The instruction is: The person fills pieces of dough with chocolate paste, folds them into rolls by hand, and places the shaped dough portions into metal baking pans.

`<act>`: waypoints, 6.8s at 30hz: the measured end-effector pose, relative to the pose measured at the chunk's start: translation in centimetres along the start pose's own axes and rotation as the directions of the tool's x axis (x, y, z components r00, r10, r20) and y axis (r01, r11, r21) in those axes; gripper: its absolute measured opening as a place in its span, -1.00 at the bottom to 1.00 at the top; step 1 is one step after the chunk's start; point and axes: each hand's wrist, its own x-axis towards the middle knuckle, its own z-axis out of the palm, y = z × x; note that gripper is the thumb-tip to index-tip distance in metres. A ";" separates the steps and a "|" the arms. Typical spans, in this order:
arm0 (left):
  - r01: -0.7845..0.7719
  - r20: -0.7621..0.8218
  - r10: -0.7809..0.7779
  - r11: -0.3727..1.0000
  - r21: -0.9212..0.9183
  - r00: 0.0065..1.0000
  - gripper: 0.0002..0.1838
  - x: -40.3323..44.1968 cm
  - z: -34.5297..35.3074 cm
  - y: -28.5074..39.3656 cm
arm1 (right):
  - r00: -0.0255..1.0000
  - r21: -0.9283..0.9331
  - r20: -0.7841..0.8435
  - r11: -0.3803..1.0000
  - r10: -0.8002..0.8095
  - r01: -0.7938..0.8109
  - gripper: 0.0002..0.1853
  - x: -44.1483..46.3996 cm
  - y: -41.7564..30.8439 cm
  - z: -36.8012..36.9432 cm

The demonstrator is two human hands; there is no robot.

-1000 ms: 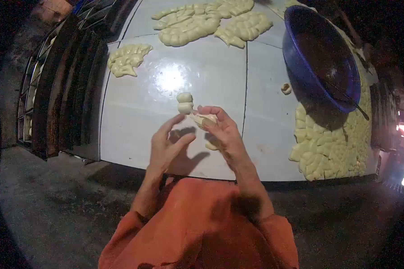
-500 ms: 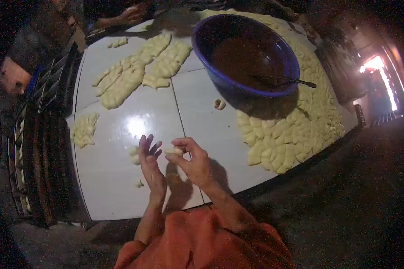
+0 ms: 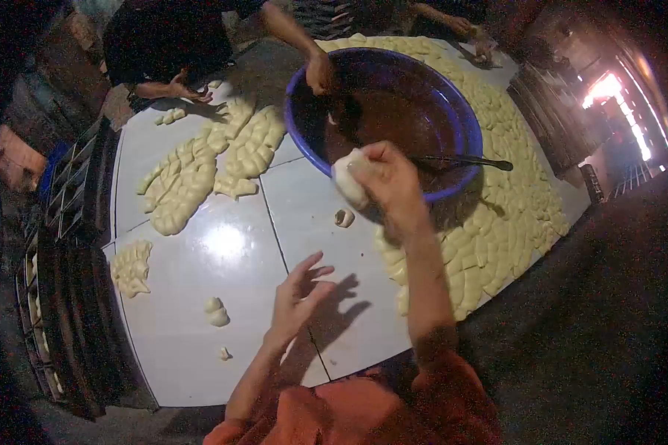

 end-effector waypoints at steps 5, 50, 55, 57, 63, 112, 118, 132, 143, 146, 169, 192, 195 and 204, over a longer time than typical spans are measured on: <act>0.136 -0.204 -0.140 0.990 -0.031 0.969 -0.54 -1.3 -2.5 1.1 | 0.968 -0.823 0.120 0.568 0.222 -0.028 -0.76 8.4 2.4 -5.6; -0.022 -0.442 -0.122 0.952 -0.307 0.889 -0.67 -6.3 -10.4 1.9 | 0.923 -0.209 0.287 0.957 0.258 -0.202 -0.68 -13.6 8.9 14.3; -0.011 -0.371 -0.053 0.986 -0.168 0.927 -0.61 -7.7 -10.1 3.5 | 0.897 -0.261 0.437 0.946 -0.064 0.194 -0.60 -13.9 10.7 12.8; -0.096 -0.366 0.048 0.989 -0.115 0.930 -0.65 -8.1 -9.3 3.2 | 0.888 -0.210 0.437 0.945 -0.140 0.253 -0.62 -13.4 11.1 12.7; -0.078 -0.240 0.055 0.993 -0.091 0.969 -0.72 -8.6 -10.7 2.5 | 0.918 -0.110 0.193 0.922 -0.346 0.371 -0.73 -14.9 11.4 15.2; 0.210 -0.349 -0.191 0.978 0.017 0.917 -0.64 -15.2 -8.4 -2.3 | 0.684 -0.099 0.354 0.753 0.638 -0.651 -0.79 -20.1 12.6 11.0; 0.030 -0.307 -0.061 0.994 -0.105 0.950 -0.30 -13.3 -6.7 -3.0 | 0.845 0.032 0.215 0.861 0.489 -0.507 -0.74 -19.7 11.1 10.9; -0.285 -0.116 0.269 0.946 -0.155 0.956 0.14 -2.8 2.4 -3.5 | 0.964 0.358 0.169 0.899 0.203 -0.252 -0.82 -10.1 1.2 6.4; 0.078 -0.235 -0.099 0.992 -0.099 0.967 -0.51 -3.3 -3.5 -1.1 | 0.822 -0.908 0.386 0.332 0.419 0.257 -0.71 10.8 6.9 -9.3; 0.074 -0.253 -0.095 0.993 -0.093 0.963 -0.55 -3.7 -3.7 -2.5 | 0.827 -0.926 0.328 0.326 0.457 0.187 -0.76 10.5 5.6 -6.6; -0.064 -0.125 0.045 0.986 -0.155 0.991 -0.49 -0.6 -2.1 2.8 | 0.949 0.207 0.229 0.942 0.215 -0.264 -0.86 1.4 1.1 4.1; -0.276 -0.546 0.162 0.952 -0.134 0.822 -0.58 -6.4 -10.2 1.2 | 0.943 -0.444 0.240 0.838 -0.229 0.317 -0.86 -12.5 11.2 17.5; -0.134 -0.449 0.011 0.960 -0.244 0.893 -0.61 -7.0 -11.9 3.1 | 0.933 -0.107 0.265 0.969 0.244 -0.223 -0.81 -12.5 10.2 17.1; 0.075 -0.320 -0.164 0.959 -0.272 0.933 -0.60 -7.8 -14.2 3.0 | 0.873 -0.188 0.474 0.982 0.120 -0.033 -0.57 -13.7 9.9 15.6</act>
